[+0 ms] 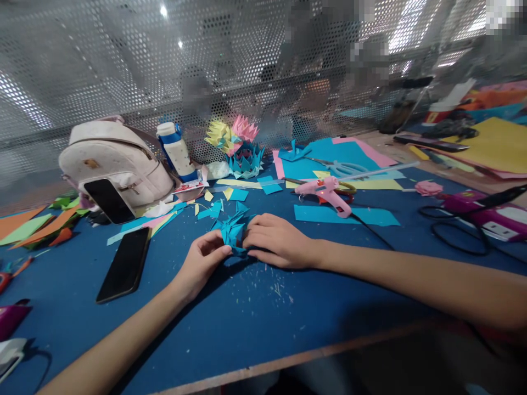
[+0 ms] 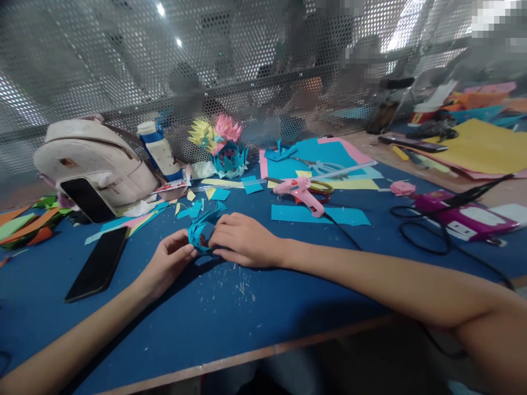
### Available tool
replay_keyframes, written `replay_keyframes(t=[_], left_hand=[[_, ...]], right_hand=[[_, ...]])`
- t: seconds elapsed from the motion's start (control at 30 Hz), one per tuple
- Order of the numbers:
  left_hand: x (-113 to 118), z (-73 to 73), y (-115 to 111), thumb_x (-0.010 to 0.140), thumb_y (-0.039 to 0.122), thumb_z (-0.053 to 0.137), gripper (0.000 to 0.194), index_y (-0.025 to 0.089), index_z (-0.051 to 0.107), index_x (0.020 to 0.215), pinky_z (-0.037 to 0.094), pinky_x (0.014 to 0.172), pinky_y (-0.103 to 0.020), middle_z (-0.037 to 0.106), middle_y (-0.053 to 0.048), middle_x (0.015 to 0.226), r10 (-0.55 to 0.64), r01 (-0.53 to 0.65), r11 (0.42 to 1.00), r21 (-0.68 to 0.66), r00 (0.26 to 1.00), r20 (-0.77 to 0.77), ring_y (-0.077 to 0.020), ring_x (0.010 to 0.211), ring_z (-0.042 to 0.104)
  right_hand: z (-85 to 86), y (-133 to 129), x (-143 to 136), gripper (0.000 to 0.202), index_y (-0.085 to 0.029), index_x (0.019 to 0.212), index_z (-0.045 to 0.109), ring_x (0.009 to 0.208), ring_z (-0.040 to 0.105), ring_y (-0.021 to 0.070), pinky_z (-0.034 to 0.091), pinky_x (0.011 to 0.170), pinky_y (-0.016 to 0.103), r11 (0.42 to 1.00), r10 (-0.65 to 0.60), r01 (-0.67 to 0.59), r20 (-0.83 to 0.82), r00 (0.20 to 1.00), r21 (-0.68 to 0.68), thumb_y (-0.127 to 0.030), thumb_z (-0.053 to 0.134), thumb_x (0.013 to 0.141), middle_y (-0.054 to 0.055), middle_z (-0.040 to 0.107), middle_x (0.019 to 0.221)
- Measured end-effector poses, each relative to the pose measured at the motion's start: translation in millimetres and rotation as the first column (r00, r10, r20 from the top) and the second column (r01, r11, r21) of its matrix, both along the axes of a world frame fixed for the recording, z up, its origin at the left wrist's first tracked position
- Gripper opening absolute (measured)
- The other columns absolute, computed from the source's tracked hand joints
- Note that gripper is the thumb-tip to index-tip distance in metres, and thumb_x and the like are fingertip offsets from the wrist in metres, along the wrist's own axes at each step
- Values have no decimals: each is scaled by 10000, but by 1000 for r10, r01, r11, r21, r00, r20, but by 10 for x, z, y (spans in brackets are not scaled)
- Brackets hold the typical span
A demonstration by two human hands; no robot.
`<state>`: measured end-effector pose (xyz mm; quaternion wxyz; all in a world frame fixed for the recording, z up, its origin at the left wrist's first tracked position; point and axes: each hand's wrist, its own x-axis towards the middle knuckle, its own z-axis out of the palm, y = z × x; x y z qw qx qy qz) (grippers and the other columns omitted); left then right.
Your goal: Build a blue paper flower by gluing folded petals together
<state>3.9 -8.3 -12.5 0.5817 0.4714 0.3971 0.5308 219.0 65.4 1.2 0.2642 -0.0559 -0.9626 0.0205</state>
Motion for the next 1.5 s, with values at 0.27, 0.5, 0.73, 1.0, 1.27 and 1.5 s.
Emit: replay_keyframes(t=[0.27, 0.5, 0.73, 1.0, 1.27, 1.5], left_hand=[[14, 38, -10, 716, 315, 843, 202, 174, 734, 810, 455, 721, -184, 675, -1, 791, 3, -3, 1000, -2, 1000, -15, -104, 740, 593], [10, 38, -3, 733, 320, 832, 198, 166, 728, 801, 459, 710, -193, 671, -5, 750, -10, 10, 1000, -9, 1000, -12, -107, 710, 589], [-9, -14, -7, 757, 334, 814, 203, 163, 710, 790, 443, 705, -178, 657, 1, 736, -25, 25, 999, -25, 1000, 3, -95, 704, 569], [15, -17, -11, 673, 355, 872, 318, 161, 735, 884, 472, 739, -199, 672, -24, 826, -43, 44, 998, -44, 999, 25, -114, 749, 584], [1, -63, 5, 719, 387, 839, 270, 190, 726, 866, 460, 711, -173, 641, 12, 789, 18, -17, 999, -50, 1000, 15, -77, 701, 566], [0, -8, -30, 737, 347, 824, 206, 172, 723, 781, 432, 711, -215, 647, 1, 754, 47, -39, 997, 62, 989, -137, -113, 715, 552]], right_hand=[[-53, -18, -35, 245, -169, 1089, 626, 1066, 545, 235, 414, 910, 382, 975, -10, 11, 6, 1000, -220, -369, 544, 974, 83, 686, 1120], [-79, -16, -44, 256, -151, 1091, 638, 1069, 557, 243, 427, 918, 401, 972, -26, 35, 42, 999, -233, -355, 530, 981, 107, 679, 1076], [-79, 2, -43, 176, -177, 992, 664, 938, 553, 203, 415, 845, 350, 965, -26, 10, -56, 998, -260, -305, 543, 980, 54, 694, 938], [-82, 11, -42, 149, -165, 933, 678, 896, 554, 196, 406, 801, 331, 980, -48, 29, -93, 994, -198, -242, 556, 968, 48, 692, 865], [-76, 25, -35, 195, -163, 969, 679, 944, 552, 202, 415, 830, 336, 992, -24, 18, -53, 998, -126, -265, 515, 989, 55, 703, 916], [-53, -28, -46, 292, -160, 1072, 651, 984, 550, 222, 446, 889, 381, 951, -26, -7, -102, 994, -309, -402, 644, 909, 80, 690, 1034]])
